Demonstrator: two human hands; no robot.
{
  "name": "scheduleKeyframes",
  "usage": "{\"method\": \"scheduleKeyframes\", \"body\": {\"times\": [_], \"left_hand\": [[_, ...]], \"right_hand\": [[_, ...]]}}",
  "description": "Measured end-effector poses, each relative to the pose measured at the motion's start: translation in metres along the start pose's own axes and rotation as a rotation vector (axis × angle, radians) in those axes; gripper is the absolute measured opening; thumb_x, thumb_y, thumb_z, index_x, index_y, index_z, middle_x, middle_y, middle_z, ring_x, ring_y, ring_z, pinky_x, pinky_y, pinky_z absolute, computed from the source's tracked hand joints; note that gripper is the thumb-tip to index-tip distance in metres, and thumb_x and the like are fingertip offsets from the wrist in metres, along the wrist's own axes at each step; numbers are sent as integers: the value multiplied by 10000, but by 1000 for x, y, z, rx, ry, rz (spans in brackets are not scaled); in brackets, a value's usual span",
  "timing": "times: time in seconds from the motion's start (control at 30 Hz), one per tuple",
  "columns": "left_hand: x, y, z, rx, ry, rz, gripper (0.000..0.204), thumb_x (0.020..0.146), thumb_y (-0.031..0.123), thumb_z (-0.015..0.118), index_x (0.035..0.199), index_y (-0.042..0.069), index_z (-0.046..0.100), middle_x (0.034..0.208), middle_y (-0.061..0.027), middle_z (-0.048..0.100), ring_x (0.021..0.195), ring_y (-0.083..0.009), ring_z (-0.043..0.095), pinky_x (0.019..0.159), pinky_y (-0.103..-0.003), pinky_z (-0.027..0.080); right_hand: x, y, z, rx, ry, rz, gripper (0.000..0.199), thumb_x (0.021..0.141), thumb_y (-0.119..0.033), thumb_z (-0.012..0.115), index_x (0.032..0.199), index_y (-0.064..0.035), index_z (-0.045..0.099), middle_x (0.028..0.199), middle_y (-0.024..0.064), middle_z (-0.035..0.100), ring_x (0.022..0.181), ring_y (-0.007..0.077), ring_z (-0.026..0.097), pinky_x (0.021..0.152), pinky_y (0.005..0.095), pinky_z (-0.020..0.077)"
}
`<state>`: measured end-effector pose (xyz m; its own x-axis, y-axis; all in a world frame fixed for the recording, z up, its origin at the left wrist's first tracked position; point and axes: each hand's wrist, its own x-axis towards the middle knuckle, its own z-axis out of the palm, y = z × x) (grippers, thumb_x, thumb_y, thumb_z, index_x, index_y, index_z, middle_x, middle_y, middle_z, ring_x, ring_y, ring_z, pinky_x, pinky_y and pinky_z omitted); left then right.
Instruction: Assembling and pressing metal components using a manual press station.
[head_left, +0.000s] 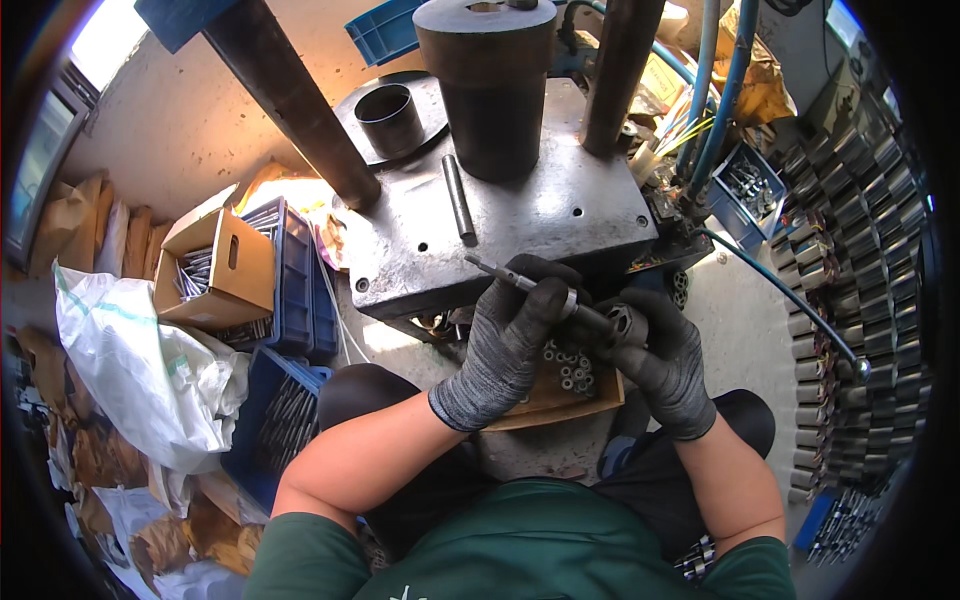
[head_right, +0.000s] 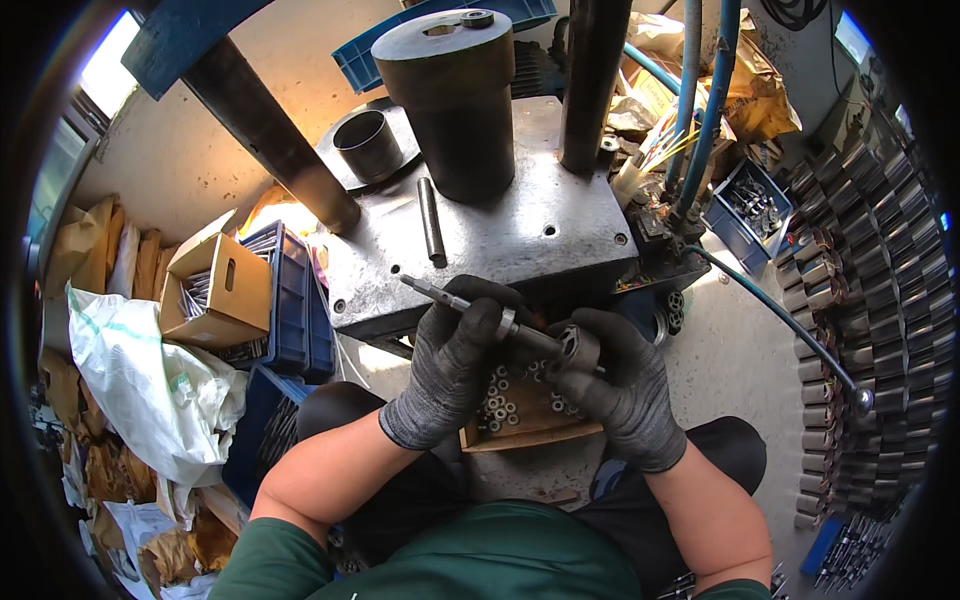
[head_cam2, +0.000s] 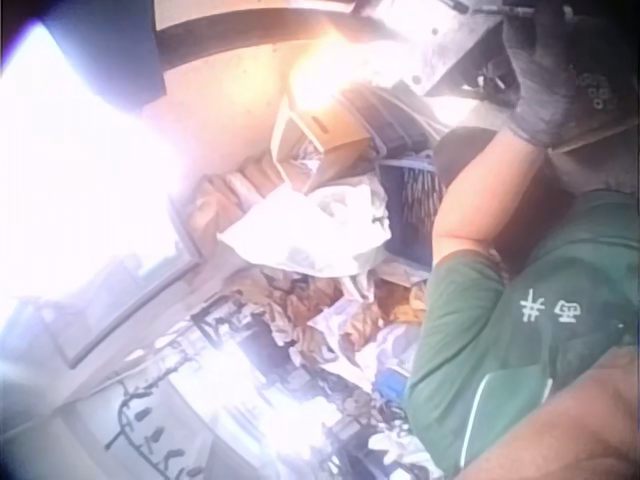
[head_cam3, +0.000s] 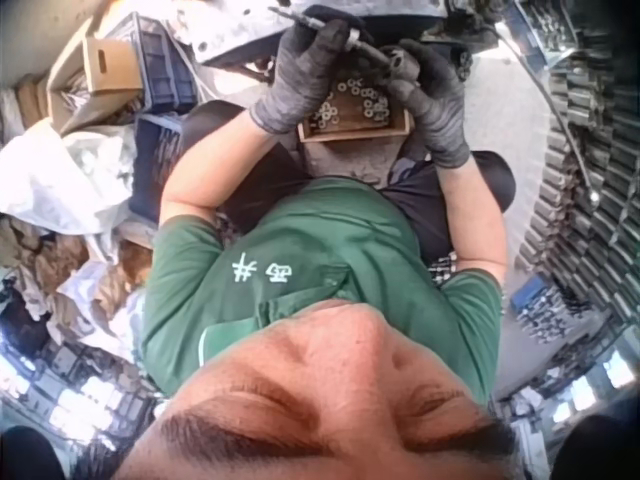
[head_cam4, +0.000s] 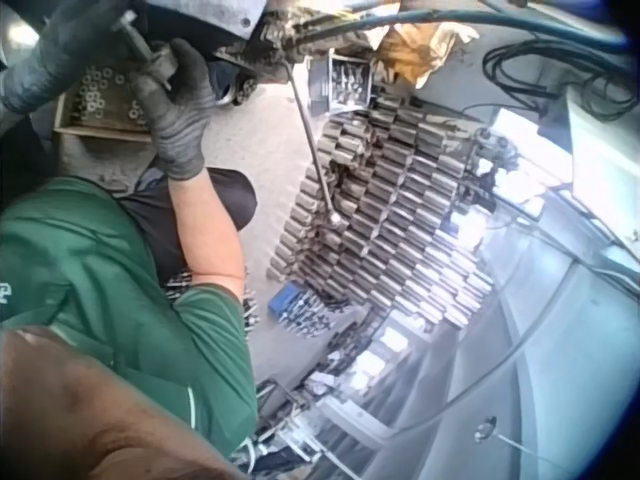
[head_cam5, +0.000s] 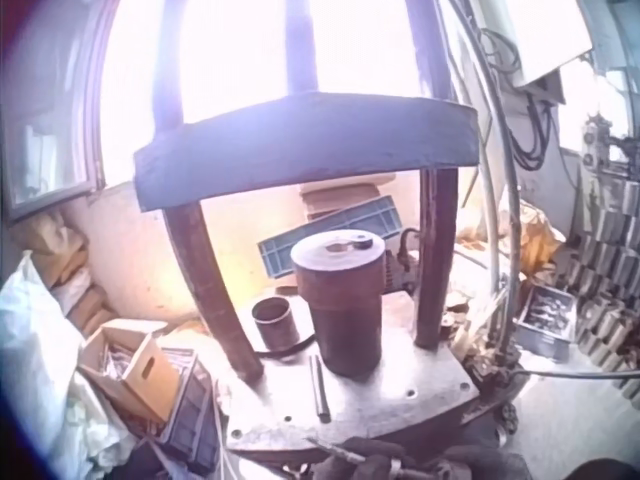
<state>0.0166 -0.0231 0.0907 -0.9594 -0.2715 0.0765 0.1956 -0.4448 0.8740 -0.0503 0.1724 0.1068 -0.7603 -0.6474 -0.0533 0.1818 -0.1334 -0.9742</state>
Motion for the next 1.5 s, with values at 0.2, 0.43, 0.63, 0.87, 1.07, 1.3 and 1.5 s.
{"method": "scheduleKeyframes", "body": {"times": [0.2, 0.43, 0.63, 0.87, 1.07, 1.3, 1.5], "left_hand": [[3, 11, -4, -30, 105, -28, 404, 1015, 401, 617, 1133, 17, 572, 1004, -126, 665, 856, -196, 706, 776, -336, 600], [6, 32, -24, 259, 147, 76, 346, 898, -48, 627, 1216, 76, 570, 982, -65, 626, 780, -132, 666, 710, -280, 563], [23, 55, -52, 98, 331, 71, 209, 1011, 239, 583, 1136, 74, 618, 863, -38, 617, 678, -85, 559, 585, -209, 452], [54, 85, -113, 480, 369, 98, 285, 974, 333, 654, 1031, 56, 689, 735, 0, 589, 569, -52, 484, 500, -211, 339], [77, 67, -168, 1005, 431, -154, 342, 1005, 305, 604, 1133, -8, 653, 955, -79, 680, 923, -170, 604, 849, -323, 490], [91, 55, -173, 1217, 528, -157, 465, 938, 340, 690, 1231, -17, 632, 1091, -196, 730, 1026, -269, 697, 905, -365, 533], [101, 34, -199, 1401, 501, -83, 526, 873, 370, 793, 1219, 18, 612, 843, -147, 716, 652, -182, 685, 603, -345, 555]], "right_hand": [[6, -3, 2, -68, 6, -1, 650, 795, -117, 809, 1367, -18, 516, 1239, 108, 621, 1148, 216, 610, 1017, 374, 509], [9, -1, -8, -28, -39, -47, 662, 787, -107, 821, 1370, -36, 516, 1278, 123, 608, 1162, 237, 617, 1031, 388, 506], [6, 7, 4, 97, -117, -129, 720, 799, -178, 842, 1403, -63, 467, 1390, 165, 546, 1293, 308, 577, 1081, 423, 482], [3, 6, 0, 87, -133, -111, 678, 795, -135, 808, 1395, -108, 493, 1357, 159, 569, 1271, 311, 591, 1078, 445, 487], [2, 5, -6, 245, 47, 96, 572, 844, -302, 781, 1292, -40, 539, 1044, 131, 668, 899, 275, 712, 767, 393, 613], [12, 23, -18, 423, 18, 387, 533, 877, -622, 665, 980, -99, 655, 798, 95, 645, 608, 220, 646, 539, 335, 505], [6, 20, -27, 522, 113, 542, 525, 861, -647, 672, 994, -139, 686, 869, 107, 705, 623, 226, 655, 548, 353, 498]]}}
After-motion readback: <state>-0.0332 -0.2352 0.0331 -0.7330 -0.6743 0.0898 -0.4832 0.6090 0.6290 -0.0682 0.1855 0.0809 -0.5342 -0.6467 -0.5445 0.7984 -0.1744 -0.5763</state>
